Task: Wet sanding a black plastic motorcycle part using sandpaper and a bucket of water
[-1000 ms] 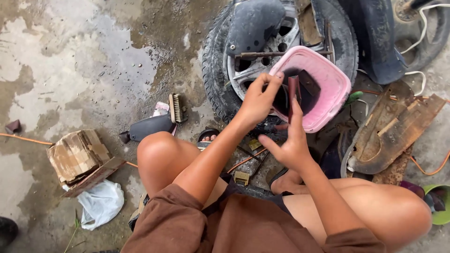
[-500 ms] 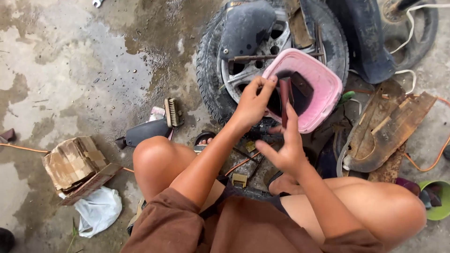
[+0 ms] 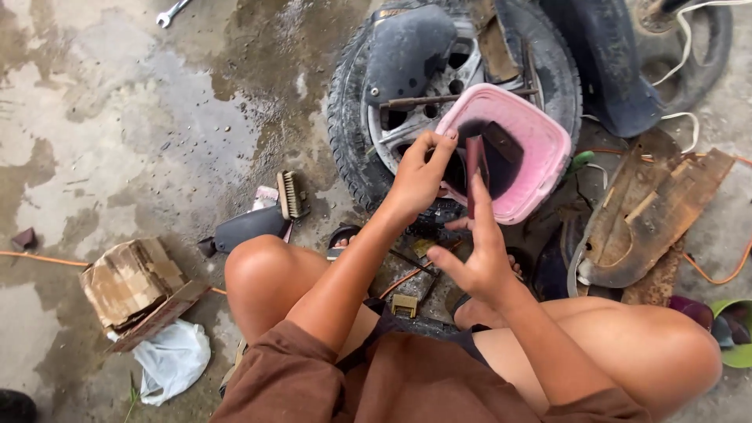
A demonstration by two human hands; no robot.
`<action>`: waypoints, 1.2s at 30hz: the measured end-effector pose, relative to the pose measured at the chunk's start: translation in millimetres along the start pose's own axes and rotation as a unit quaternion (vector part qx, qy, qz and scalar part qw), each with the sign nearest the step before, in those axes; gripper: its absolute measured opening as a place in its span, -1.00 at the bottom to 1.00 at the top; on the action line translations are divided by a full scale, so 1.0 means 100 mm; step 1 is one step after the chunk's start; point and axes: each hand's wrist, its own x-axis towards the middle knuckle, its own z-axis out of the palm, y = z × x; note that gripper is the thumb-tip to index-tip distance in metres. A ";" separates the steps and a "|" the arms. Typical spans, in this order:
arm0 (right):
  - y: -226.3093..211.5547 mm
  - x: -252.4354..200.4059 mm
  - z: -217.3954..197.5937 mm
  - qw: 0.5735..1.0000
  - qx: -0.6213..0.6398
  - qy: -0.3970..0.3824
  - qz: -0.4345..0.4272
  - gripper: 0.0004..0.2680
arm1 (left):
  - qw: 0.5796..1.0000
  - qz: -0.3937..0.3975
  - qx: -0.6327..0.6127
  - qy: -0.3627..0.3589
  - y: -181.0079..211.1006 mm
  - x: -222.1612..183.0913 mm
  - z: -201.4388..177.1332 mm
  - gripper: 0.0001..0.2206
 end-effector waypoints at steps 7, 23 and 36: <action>0.22 -0.03 0.04 1.000 -0.009 -0.021 -0.002 -0.10 | 0.999 -0.035 0.011 0.029 0.14 -0.02 -0.07 -0.58; 0.11 0.01 0.00 0.998 0.048 -0.006 0.036 -0.12 | 1.000 -0.010 0.010 0.003 0.11 -0.02 -0.02 -0.58; 0.47 0.09 0.01 0.996 0.082 0.003 0.020 -0.24 | 1.000 -0.017 0.005 0.007 0.07 0.04 -0.11 -0.60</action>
